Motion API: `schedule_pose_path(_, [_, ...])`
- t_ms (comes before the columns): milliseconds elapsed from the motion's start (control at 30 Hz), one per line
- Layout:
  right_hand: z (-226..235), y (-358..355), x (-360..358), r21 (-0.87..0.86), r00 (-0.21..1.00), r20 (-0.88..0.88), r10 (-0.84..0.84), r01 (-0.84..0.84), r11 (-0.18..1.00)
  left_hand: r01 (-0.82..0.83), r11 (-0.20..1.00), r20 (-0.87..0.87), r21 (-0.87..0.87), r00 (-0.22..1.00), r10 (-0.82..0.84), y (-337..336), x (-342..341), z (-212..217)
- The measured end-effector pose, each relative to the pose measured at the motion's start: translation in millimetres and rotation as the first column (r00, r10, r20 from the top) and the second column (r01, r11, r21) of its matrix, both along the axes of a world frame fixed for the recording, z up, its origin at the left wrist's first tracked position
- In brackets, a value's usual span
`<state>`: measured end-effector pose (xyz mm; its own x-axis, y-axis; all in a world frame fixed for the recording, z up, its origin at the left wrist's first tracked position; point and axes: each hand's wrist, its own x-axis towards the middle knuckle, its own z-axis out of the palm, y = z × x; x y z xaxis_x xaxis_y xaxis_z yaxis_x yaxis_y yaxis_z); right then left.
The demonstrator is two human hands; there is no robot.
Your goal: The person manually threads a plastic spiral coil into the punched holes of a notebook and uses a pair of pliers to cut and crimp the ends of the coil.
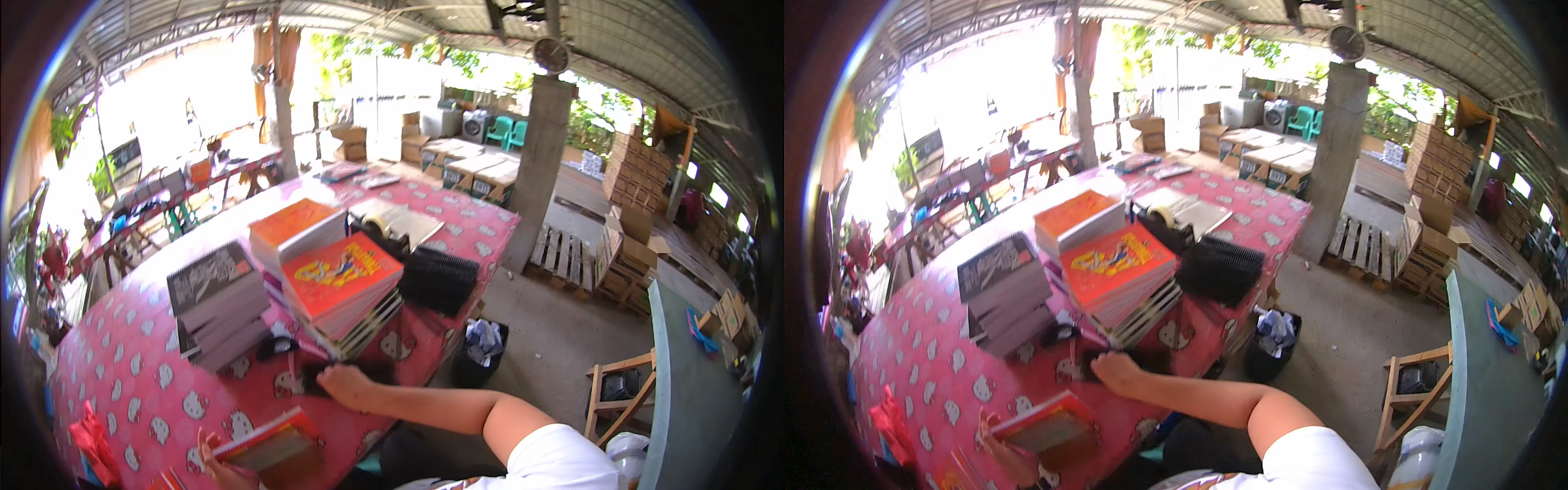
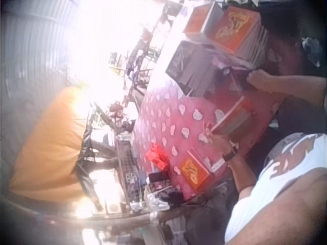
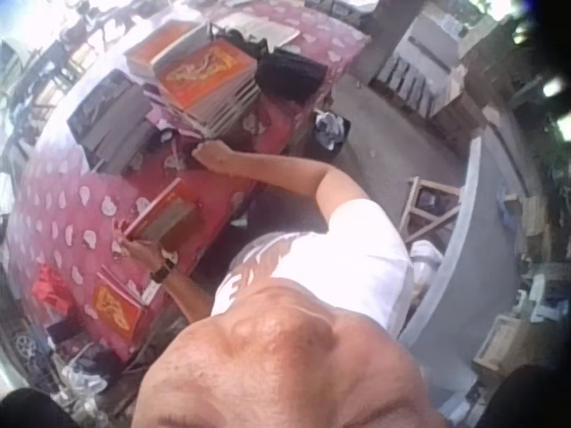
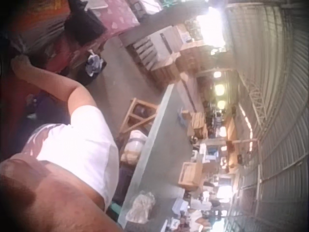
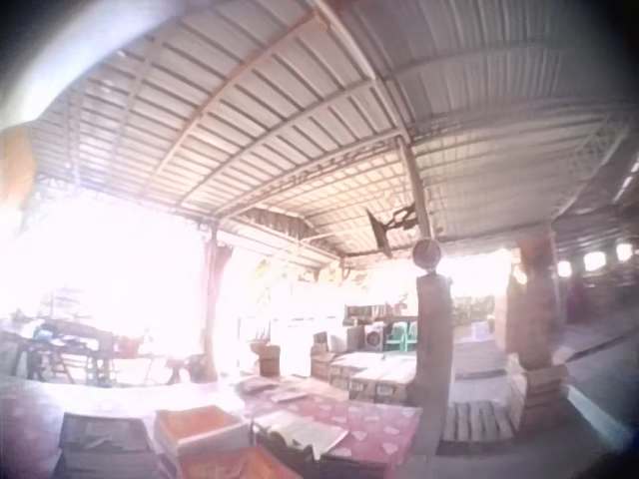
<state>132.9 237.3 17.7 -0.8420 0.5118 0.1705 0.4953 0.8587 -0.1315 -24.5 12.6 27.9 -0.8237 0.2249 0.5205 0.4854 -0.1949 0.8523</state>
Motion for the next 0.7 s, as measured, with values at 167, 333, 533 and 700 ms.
schedule_pose_path(167, [33.3, 1.0, 14.0, -0.474, 0.951, -0.301, 0.075, -0.217, 0.853, 0.069, 0.974, 0.357, 0.215, 0.923, -0.145, -1.0, -25.0, -14.8])
schedule_pose_path(333, [45.1, -56.3, 33.4, -0.848, 0.834, -0.509, -0.213, -0.444, 0.291, 0.018, 1.0, 0.136, 0.01, 0.991, -0.02, 14.2, -32.3, -13.3])
schedule_pose_path(533, [23.7, -91.9, 29.2, -0.78, 0.812, -0.53, -0.246, -0.351, 0.518, 0.183, 0.98, 0.394, 0.079, 0.897, -0.199, -5.0, -29.3, 4.4])
schedule_pose_path(700, [42.9, -79.2, 40.5, -0.751, 0.796, -0.579, -0.178, -0.436, 0.495, -0.286, 0.928, -0.271, -0.24, 0.937, 0.219, -2.2, 14.2, 31.9])
